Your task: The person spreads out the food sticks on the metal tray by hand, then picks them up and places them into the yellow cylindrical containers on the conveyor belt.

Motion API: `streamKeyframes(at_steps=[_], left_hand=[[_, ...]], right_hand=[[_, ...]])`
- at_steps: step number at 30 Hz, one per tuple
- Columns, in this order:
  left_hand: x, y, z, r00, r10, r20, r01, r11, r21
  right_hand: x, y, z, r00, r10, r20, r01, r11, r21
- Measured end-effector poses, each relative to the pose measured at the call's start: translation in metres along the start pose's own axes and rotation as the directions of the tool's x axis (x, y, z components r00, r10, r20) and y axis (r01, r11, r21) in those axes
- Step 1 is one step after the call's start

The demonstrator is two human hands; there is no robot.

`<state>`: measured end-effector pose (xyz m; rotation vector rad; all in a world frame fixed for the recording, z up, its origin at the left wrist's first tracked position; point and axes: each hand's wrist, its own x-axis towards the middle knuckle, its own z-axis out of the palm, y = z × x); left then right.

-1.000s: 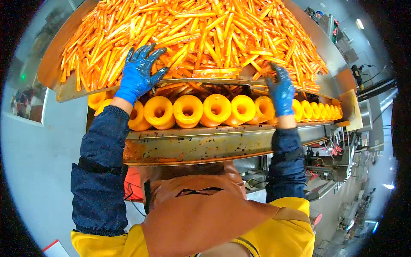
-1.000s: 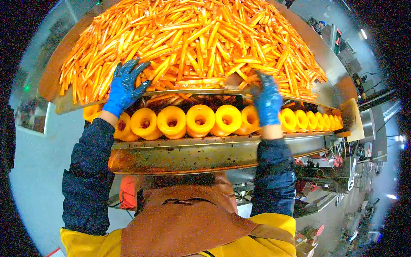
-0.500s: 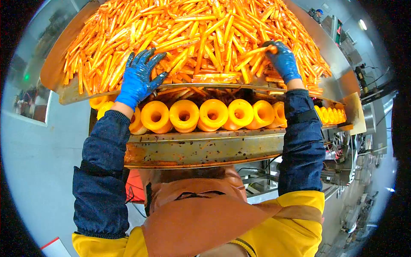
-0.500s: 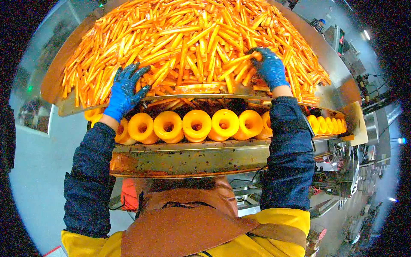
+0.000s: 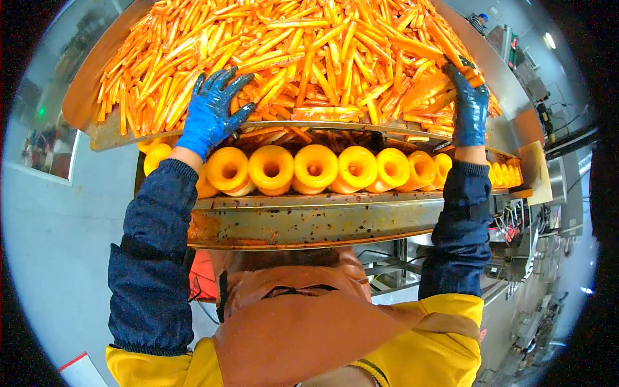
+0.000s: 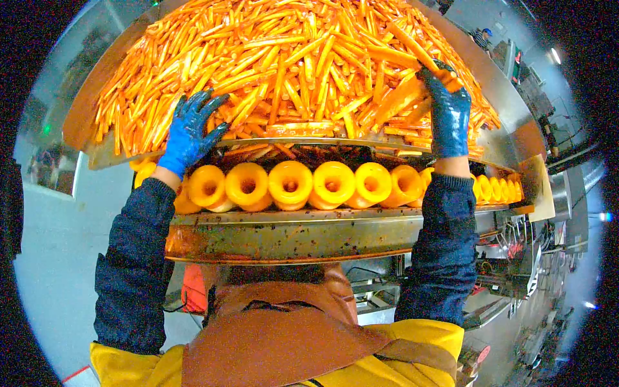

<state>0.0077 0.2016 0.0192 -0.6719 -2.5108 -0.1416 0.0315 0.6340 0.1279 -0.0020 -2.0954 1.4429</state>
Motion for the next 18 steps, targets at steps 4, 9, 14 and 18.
streamKeyframes(at_steps=[4, 9, 14, 18], left_hand=[[-0.001, 0.001, -0.001, 0.999, 0.005, -0.033, -0.006, 1.000, -0.022], [-0.002, -0.004, 0.004, 0.999, 0.021, -0.041, -0.022, 0.999, -0.030], [-0.002, -0.004, 0.005, 0.999, 0.015, -0.039, -0.016, 1.000, -0.011], [-0.002, -0.003, 0.003, 1.000, 0.009, -0.025, -0.009, 1.000, 0.002]], right_hand=[[-0.046, -0.030, 0.006, 0.989, -0.031, 0.143, 0.022, 0.998, 0.063], [-0.099, -0.052, 0.043, 0.848, 0.061, 0.526, -0.140, 0.984, 0.112], [-0.128, -0.042, 0.095, 0.619, 0.147, 0.772, -0.201, 0.979, -0.025], [-0.140, -0.031, 0.116, 0.597, 0.122, 0.793, -0.040, 0.992, -0.123]])
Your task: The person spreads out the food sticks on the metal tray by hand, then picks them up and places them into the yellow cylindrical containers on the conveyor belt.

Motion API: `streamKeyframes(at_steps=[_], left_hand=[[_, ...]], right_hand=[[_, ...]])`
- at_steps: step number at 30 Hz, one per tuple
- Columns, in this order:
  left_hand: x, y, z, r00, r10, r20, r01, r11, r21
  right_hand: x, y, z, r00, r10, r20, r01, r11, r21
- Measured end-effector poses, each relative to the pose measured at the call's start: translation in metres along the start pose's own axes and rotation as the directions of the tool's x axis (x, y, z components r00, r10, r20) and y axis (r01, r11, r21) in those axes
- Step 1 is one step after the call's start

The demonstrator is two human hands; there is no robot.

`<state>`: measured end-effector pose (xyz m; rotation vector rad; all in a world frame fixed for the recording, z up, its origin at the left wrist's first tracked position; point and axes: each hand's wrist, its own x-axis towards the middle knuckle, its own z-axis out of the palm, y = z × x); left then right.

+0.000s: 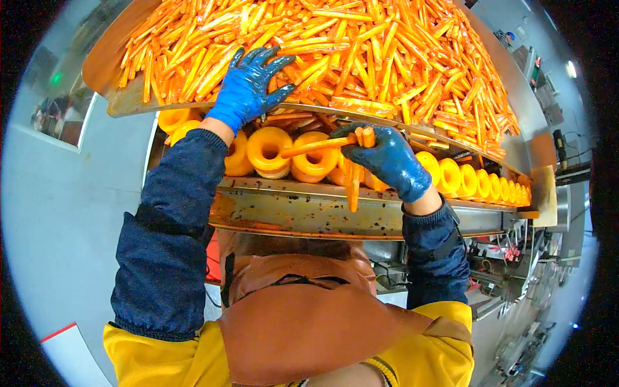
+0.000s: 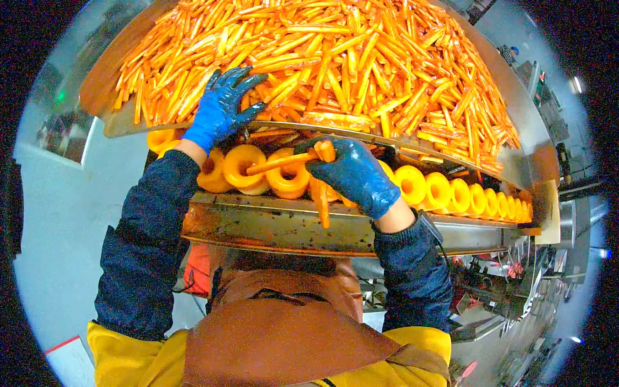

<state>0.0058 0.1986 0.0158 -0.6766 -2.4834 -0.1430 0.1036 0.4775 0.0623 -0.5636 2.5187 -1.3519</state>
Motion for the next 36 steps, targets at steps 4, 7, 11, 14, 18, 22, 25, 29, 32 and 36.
streamKeyframes(at_steps=[4, 7, 11, 14, 18, 22, 25, 29, 32, 36], left_hand=[[-0.001, -0.002, 0.001, 1.000, -0.005, 0.005, 0.005, 0.999, -0.040], [-0.002, -0.002, 0.004, 1.000, 0.002, -0.002, -0.002, 0.999, -0.047], [0.000, 0.000, 0.002, 1.000, 0.001, -0.004, -0.001, 1.000, -0.030], [-0.001, -0.001, 0.002, 1.000, -0.004, -0.001, 0.004, 0.999, -0.036], [-0.001, -0.002, 0.002, 1.000, 0.000, 0.005, 0.000, 0.999, -0.034], [-0.001, -0.002, 0.005, 1.000, 0.007, -0.020, -0.007, 1.000, -0.030], [-0.002, -0.003, 0.006, 0.999, 0.009, -0.031, -0.009, 1.000, -0.005], [-0.002, -0.005, 0.008, 0.999, 0.012, -0.040, -0.012, 1.000, -0.011], [-0.001, -0.003, 0.008, 1.000, 0.010, -0.017, -0.010, 1.000, 0.006], [-0.001, -0.003, 0.008, 1.000, 0.018, -0.024, -0.018, 1.000, 0.024]], right_hand=[[-0.012, -0.010, -0.008, 0.987, 0.077, -0.139, -0.095, 0.986, -0.134], [-0.012, -0.010, -0.008, 0.977, -0.142, -0.158, 0.041, 0.855, -0.518], [-0.003, -0.007, 0.017, 0.962, -0.253, 0.103, 0.258, 0.719, -0.646], [0.001, -0.010, 0.017, 0.965, -0.243, 0.094, 0.251, 0.766, -0.592], [-0.003, -0.020, 0.006, 0.986, -0.157, -0.064, 0.097, 0.832, -0.546], [0.001, 0.024, 0.029, 0.940, -0.337, -0.043, 0.272, 0.822, -0.500], [-0.016, 0.033, 0.040, 0.950, -0.311, -0.027, 0.237, 0.774, -0.587], [-0.052, 0.046, 0.034, 0.950, -0.294, -0.105, 0.137, 0.695, -0.705], [-0.078, 0.050, 0.031, 0.948, -0.268, -0.173, 0.061, 0.683, -0.728], [-0.101, 0.058, 0.044, 0.971, -0.201, -0.132, 0.041, 0.680, -0.732]])
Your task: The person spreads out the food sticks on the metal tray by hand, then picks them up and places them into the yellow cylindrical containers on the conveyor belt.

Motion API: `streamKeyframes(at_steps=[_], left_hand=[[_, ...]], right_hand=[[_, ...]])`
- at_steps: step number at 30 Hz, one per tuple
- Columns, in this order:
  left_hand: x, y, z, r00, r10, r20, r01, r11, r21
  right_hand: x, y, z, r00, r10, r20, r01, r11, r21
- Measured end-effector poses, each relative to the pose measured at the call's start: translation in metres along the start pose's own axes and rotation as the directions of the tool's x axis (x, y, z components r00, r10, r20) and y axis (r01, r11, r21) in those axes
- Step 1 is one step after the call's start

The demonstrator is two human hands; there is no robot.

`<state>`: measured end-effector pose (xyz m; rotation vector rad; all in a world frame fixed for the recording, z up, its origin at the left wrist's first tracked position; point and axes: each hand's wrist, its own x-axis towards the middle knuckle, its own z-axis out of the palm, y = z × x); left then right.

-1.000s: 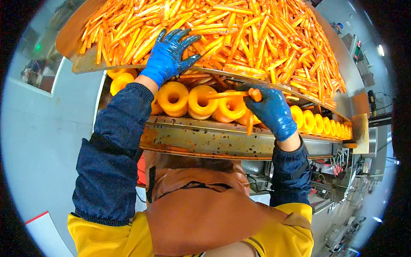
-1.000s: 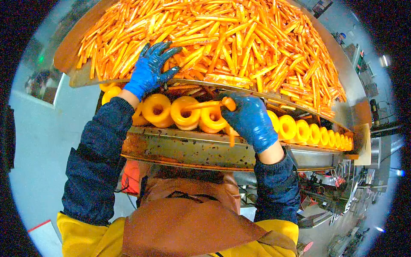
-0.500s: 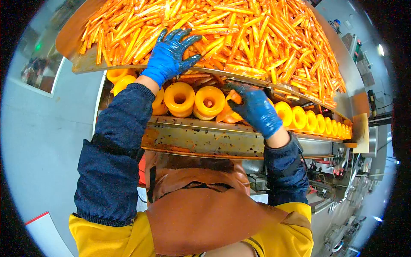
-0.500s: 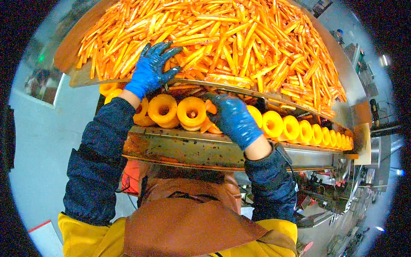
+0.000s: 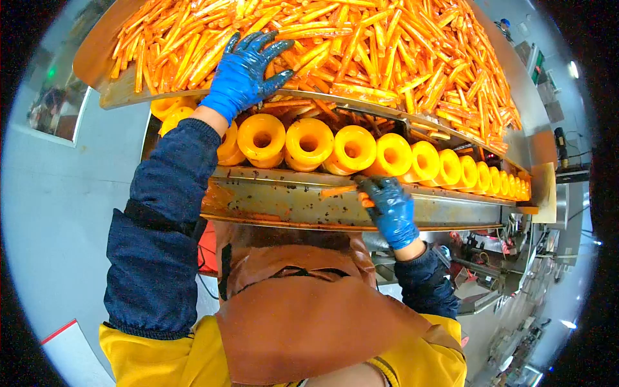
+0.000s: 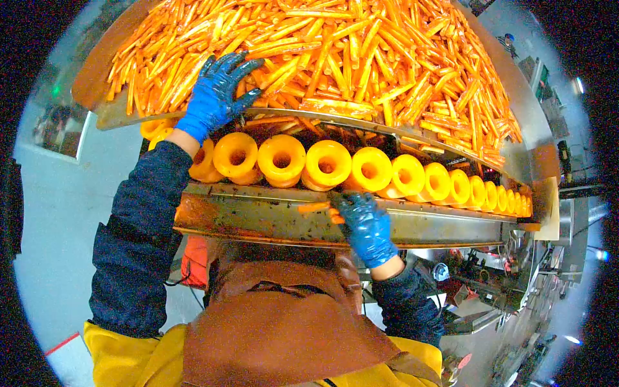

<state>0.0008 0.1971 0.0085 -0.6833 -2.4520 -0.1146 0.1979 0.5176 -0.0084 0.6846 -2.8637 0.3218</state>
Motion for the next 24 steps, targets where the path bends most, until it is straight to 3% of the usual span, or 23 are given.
streamKeyframes(at_steps=[3, 6, 10, 14, 17, 24], left_hand=[[0.000, 0.002, -0.003, 1.000, -0.004, 0.019, 0.004, 1.000, 0.020], [0.000, 0.001, -0.003, 1.000, 0.010, 0.013, -0.010, 1.000, -0.007], [0.000, 0.000, -0.001, 1.000, 0.014, 0.000, -0.014, 1.000, -0.009], [0.001, 0.000, -0.001, 1.000, 0.017, -0.010, -0.017, 1.000, -0.006], [0.000, 0.002, -0.002, 1.000, 0.024, -0.012, -0.024, 1.000, -0.003], [0.002, 0.001, -0.002, 1.000, 0.026, -0.014, -0.026, 0.999, -0.026]], right_hand=[[-0.010, -0.005, 0.035, 0.993, -0.012, 0.120, -0.006, 0.988, 0.156], [-0.015, -0.005, 0.069, 0.948, -0.033, 0.316, 0.016, 0.998, 0.056], [-0.019, -0.006, 0.075, 0.946, -0.062, 0.317, 0.020, 0.991, 0.134], [-0.042, 0.018, 0.127, 0.944, -0.014, 0.330, 0.001, 0.999, 0.041], [-0.048, 0.019, 0.134, 0.889, 0.061, 0.454, -0.058, 0.998, -0.021], [-0.055, 0.035, 0.112, 0.927, -0.032, 0.374, 0.004, 0.997, 0.075]])
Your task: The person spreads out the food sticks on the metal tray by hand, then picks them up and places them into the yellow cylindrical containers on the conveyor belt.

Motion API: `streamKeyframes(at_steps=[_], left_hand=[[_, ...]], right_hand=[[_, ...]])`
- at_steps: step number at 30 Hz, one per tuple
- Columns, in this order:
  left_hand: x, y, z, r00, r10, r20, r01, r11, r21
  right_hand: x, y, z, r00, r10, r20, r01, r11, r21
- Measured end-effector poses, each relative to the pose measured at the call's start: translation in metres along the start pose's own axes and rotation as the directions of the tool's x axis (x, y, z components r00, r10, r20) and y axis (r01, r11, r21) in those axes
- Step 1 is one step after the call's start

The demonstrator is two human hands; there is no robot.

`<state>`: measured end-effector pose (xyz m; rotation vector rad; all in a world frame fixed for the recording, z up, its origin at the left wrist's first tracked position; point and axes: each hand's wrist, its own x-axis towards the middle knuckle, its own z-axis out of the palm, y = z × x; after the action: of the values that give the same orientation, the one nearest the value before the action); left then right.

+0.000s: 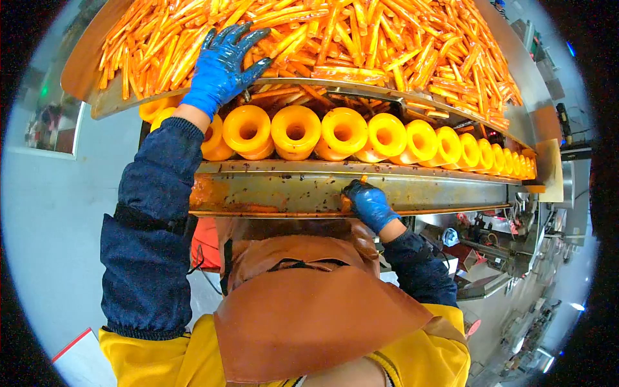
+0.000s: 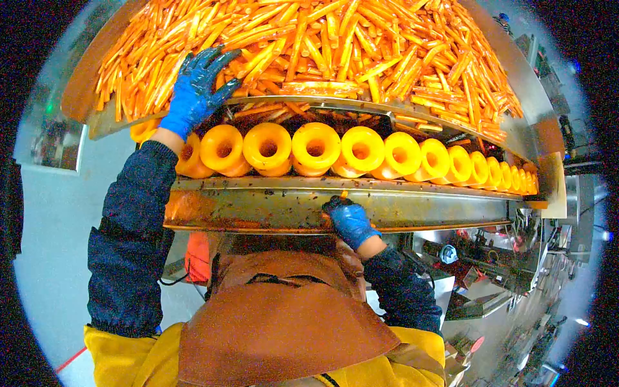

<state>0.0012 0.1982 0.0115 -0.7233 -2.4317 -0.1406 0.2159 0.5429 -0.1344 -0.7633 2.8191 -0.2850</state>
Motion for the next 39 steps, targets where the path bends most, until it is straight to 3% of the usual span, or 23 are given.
streamKeyframes(at_steps=[2, 3, 5, 6, 8, 9, 10, 12, 13, 14, 16, 17, 21, 23, 26, 28, 30, 32, 34, 36, 38, 39], left_hand=[[0.000, 0.004, -0.004, 1.000, 0.006, -0.016, -0.005, 1.000, 0.018], [0.000, 0.004, -0.004, 1.000, 0.006, -0.016, -0.006, 1.000, 0.017], [-0.001, 0.003, -0.004, 1.000, 0.002, -0.007, -0.002, 1.000, 0.028], [0.000, 0.003, -0.004, 1.000, 0.003, -0.008, -0.003, 1.000, 0.030], [0.000, 0.004, -0.004, 1.000, -0.003, 0.005, 0.002, 1.000, 0.030], [-0.001, 0.004, -0.003, 1.000, 0.001, 0.007, -0.001, 1.000, 0.028], [-0.001, 0.003, -0.002, 1.000, -0.007, 0.011, 0.007, 0.999, 0.040], [0.000, 0.001, 0.000, 1.000, -0.012, 0.013, 0.011, 0.999, 0.051], [0.000, 0.000, 0.000, 1.000, -0.005, 0.015, 0.004, 0.999, 0.039], [0.000, -0.001, 0.001, 1.000, 0.000, 0.019, 0.000, 1.000, 0.028], [-0.001, 0.001, 0.000, 1.000, -0.004, 0.013, 0.004, 1.000, 0.031], [-0.001, 0.001, 0.000, 1.000, -0.003, 0.002, 0.002, 0.999, 0.035], [-0.001, -0.001, 0.002, 1.000, 0.008, -0.006, -0.008, 0.999, 0.035], [-0.001, -0.002, 0.004, 1.000, 0.010, 0.000, -0.010, 0.999, 0.045], [-0.002, -0.001, 0.004, 0.999, 0.025, -0.027, -0.024, 0.999, 0.021], [-0.001, 0.001, -0.001, 1.000, 0.025, -0.009, -0.025, 1.000, 0.011], [0.000, 0.002, -0.002, 1.000, 0.026, -0.002, -0.026, 0.999, 0.045], [0.000, 0.002, -0.001, 1.000, 0.007, 0.004, -0.008, 0.999, 0.046], [0.000, 0.000, -0.001, 1.000, 0.014, -0.005, -0.014, 1.000, 0.017], [0.000, 0.002, -0.001, 1.000, 0.005, -0.006, -0.005, 1.000, -0.001], [0.001, 0.005, -0.004, 1.000, -0.004, 0.009, 0.004, 1.000, -0.015], [0.001, 0.006, -0.005, 1.000, -0.010, 0.024, 0.010, 1.000, -0.015]], right_hand=[[-0.006, 0.000, -0.016, 0.998, -0.033, -0.045, 0.041, 0.979, 0.198], [-0.007, -0.005, -0.029, 0.998, -0.032, -0.046, 0.040, 0.980, 0.197], [-0.008, -0.020, -0.062, 0.986, 0.099, -0.134, -0.029, 0.895, 0.445], [-0.007, -0.025, -0.082, 0.986, 0.098, -0.136, -0.028, 0.895, 0.445], [-0.003, -0.031, -0.111, 0.972, 0.225, -0.072, -0.117, 0.723, 0.681], [-0.003, -0.021, -0.105, 0.981, 0.114, -0.155, -0.012, 0.840, 0.543], [-0.003, -0.015, -0.090, 0.981, 0.118, -0.155, -0.015, 0.839, 0.545], [-0.003, -0.003, -0.059, 0.987, 0.077, 0.139, -0.089, 0.992, 0.084], [0.000, -0.005, -0.053, 0.985, 0.032, 0.168, -0.031, 0.999, -0.013], [0.000, 0.003, -0.030, 0.985, 0.032, 0.170, -0.031, 0.999, -0.012], [0.001, 0.013, 0.013, 0.999, -0.049, 0.006, 0.049, 0.999, 0.011], [-0.002, 0.014, 0.016, 0.997, 0.014, 0.079, -0.018, 0.999, 0.040], [-0.010, -0.007, -0.013, 0.992, 0.032, 0.120, -0.037, 0.999, 0.036], [-0.008, -0.011, -0.019, 0.990, 0.119, -0.080, -0.103, 0.979, 0.175], [0.013, -0.009, -0.004, 0.979, 0.199, 0.036, -0.201, 0.974, 0.105], [0.018, -0.006, 0.023, 0.978, 0.199, -0.060, -0.184, 0.963, 0.194], [0.024, 0.000, 0.027, 0.993, 0.095, 0.068, -0.102, 0.988, 0.113], [0.014, -0.005, -0.018, 0.992, 0.070, 0.104, -0.082, 0.989, 0.121], [0.001, -0.009, -0.077, 0.989, 0.065, 0.136, -0.104, 0.948, 0.300], [-0.018, 0.001, -0.109, 0.987, 0.131, -0.094, -0.030, 0.719, 0.695], [-0.027, 0.009, -0.141, 0.889, 0.357, -0.287, 0.094, 0.470, 0.877], [-0.026, 0.016, -0.151, 0.803, 0.499, -0.327, 0.090, 0.441, 0.893]])
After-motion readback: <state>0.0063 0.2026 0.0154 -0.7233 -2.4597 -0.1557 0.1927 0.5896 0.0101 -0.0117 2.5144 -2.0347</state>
